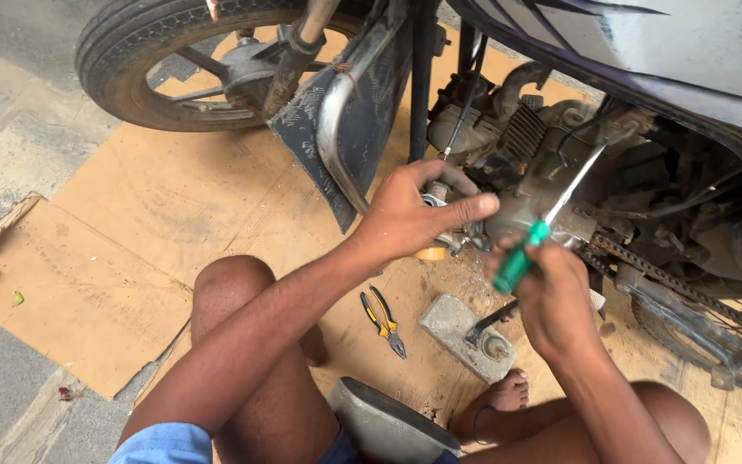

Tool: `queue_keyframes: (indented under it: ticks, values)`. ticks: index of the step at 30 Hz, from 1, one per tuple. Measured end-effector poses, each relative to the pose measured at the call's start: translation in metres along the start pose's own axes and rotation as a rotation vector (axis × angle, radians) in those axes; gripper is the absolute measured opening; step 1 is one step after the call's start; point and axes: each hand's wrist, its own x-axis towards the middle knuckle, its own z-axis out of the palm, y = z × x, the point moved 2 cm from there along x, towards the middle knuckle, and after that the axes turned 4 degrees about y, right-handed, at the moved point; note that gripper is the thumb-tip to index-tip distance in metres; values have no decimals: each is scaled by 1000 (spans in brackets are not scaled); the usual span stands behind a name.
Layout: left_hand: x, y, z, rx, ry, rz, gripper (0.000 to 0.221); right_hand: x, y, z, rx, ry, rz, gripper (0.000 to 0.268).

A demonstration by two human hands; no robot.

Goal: Adjusting or repairing a motorcycle carburetor using a screwdriver while sitting on the ground.

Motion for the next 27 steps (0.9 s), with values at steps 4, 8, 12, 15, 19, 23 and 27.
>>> queue_keyframes:
  ticks: [4, 8, 12, 15, 19, 23, 27]
  values:
    - [7, -21, 4, -289, 77, -160, 47, -16, 4, -8, -119, -88, 13, 32]
    - [14, -40, 5, -510, 216, -289, 33, -45, -8, 11, -253, -89, -24, 42]
    - [16, -33, 5, -624, 350, -307, 28, -66, -6, 10, -388, -112, -140, 46]
    - [21, -19, -3, -633, 394, -489, 41, -72, 9, 0, -439, -252, -220, 49]
    - [30, -23, -12, -740, 355, -381, 57, -81, 26, -8, -319, -282, 13, 51]
    - [24, 1, -18, -728, 449, -504, 62, -85, 29, -8, -402, -128, -18, 48]
    - [22, 0, -14, -770, 424, -475, 60, -89, 26, -5, -547, -36, -233, 35]
